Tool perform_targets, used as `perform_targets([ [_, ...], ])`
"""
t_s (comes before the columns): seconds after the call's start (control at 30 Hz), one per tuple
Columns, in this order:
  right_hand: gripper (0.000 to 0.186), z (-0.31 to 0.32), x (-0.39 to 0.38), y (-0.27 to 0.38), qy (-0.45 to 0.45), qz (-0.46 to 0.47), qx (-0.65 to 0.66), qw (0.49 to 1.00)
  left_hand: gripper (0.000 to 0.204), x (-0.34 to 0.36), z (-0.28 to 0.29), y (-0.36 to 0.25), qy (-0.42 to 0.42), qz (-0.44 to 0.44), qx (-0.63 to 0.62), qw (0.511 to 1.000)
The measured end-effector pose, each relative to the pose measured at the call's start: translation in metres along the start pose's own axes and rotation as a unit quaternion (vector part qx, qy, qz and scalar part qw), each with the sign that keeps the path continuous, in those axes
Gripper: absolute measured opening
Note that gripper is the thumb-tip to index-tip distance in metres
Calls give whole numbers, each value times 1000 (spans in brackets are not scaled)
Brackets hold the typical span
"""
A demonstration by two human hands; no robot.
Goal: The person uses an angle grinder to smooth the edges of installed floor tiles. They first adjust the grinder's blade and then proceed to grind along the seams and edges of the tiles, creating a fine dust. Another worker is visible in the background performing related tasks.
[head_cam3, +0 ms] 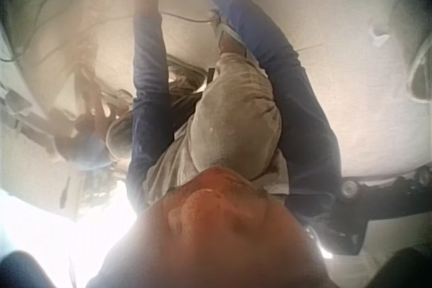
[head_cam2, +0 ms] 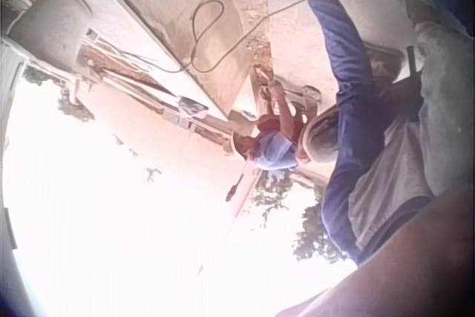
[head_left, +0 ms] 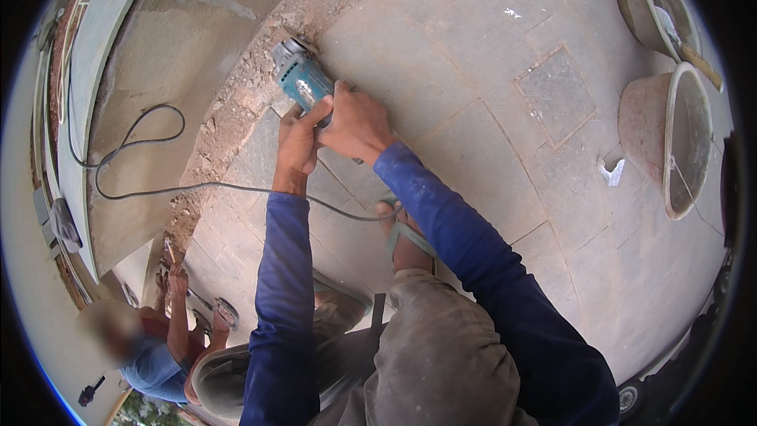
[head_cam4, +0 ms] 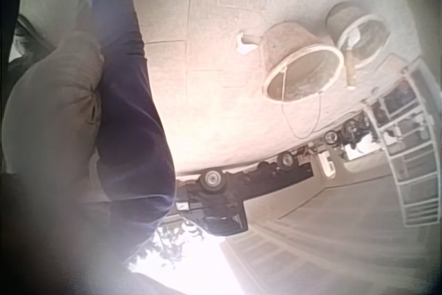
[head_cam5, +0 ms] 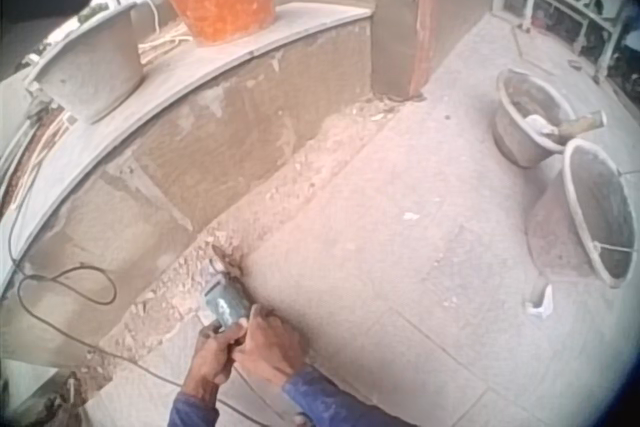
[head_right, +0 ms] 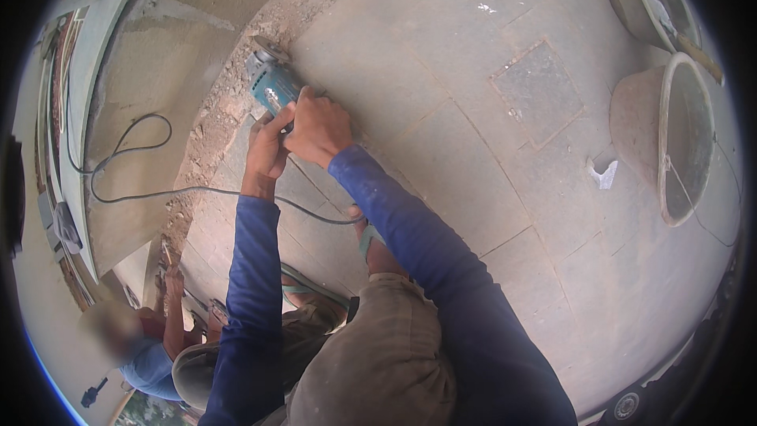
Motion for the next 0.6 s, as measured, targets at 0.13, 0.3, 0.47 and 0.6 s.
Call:
perform_targets([
  [0.13,46,1,0,1,-3,2,0,1000,47,3,2,1,-3,-3,-9,1000],
  [0.3,50,-1,1,-2,-3,7,-5,1000,43,4,1,2,-13,2,-22,1000],
  [0.47,59,-2,3,-5,15,-5,-8,1000,47,4,1,2,-4,-3,-1,1000],
  [0.6,52,-1,1,-4,5,-5,2,1000,50,2,0,0,-7,-3,15,1000],
])
Point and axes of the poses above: each hand's wrist, its own x-axis towards the middle knuckle, its own z-axis out of the back of the hand, y = z × x, the point moved 5 cm from there along x, towards the middle knuckle, and after that the axes turned 5 degrees about z, right-handed, at the moved point
